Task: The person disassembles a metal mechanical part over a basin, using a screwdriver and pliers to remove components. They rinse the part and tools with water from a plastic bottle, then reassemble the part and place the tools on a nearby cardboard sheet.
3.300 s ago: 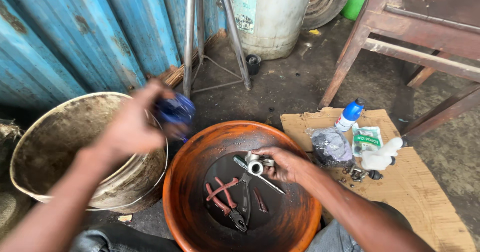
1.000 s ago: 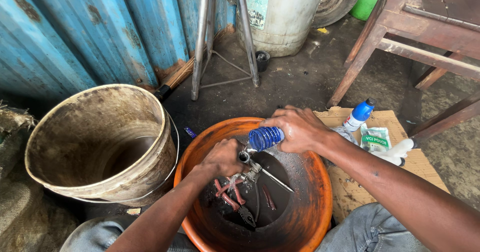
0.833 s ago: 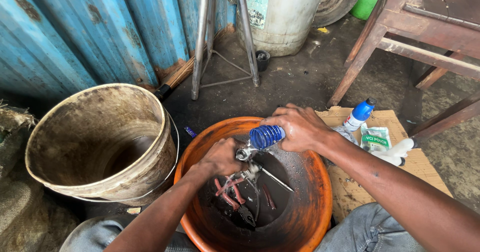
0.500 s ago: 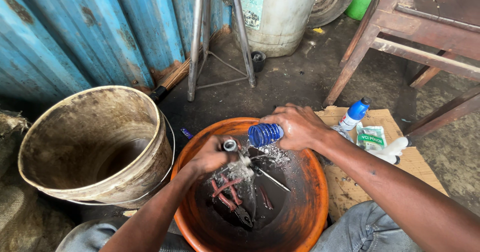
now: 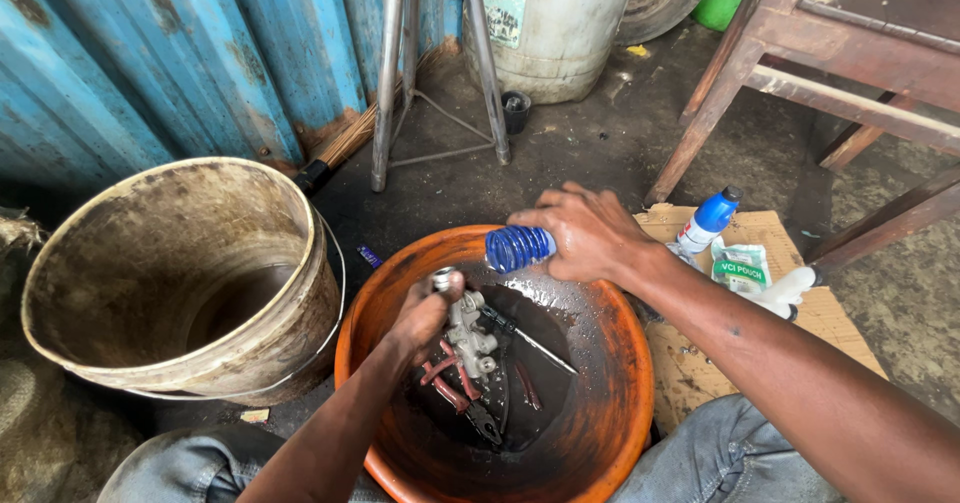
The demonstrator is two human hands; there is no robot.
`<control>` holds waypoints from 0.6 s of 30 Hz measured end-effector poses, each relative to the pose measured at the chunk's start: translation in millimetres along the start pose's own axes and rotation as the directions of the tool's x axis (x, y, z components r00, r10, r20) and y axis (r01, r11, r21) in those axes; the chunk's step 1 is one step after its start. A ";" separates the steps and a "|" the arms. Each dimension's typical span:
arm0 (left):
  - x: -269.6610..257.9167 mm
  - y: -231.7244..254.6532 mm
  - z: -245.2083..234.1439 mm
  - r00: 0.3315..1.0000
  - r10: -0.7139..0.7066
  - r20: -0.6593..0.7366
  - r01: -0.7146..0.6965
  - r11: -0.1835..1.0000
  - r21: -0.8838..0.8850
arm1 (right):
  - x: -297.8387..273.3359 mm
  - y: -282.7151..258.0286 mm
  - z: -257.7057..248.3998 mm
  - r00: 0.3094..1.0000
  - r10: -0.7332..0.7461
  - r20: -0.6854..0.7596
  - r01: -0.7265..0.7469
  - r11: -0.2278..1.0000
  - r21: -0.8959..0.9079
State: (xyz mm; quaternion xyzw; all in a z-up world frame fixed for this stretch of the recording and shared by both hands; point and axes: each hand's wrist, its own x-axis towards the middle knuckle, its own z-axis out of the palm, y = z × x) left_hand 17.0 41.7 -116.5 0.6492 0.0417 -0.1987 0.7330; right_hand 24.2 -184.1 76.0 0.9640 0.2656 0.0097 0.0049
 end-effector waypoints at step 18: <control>-31.0 57.7 33.2 0.979 -0.085 0.187 -0.050 0.785 0.618 | -5.9 -7.0 13.1 0.970 -0.167 -0.178 0.131 0.971 -0.198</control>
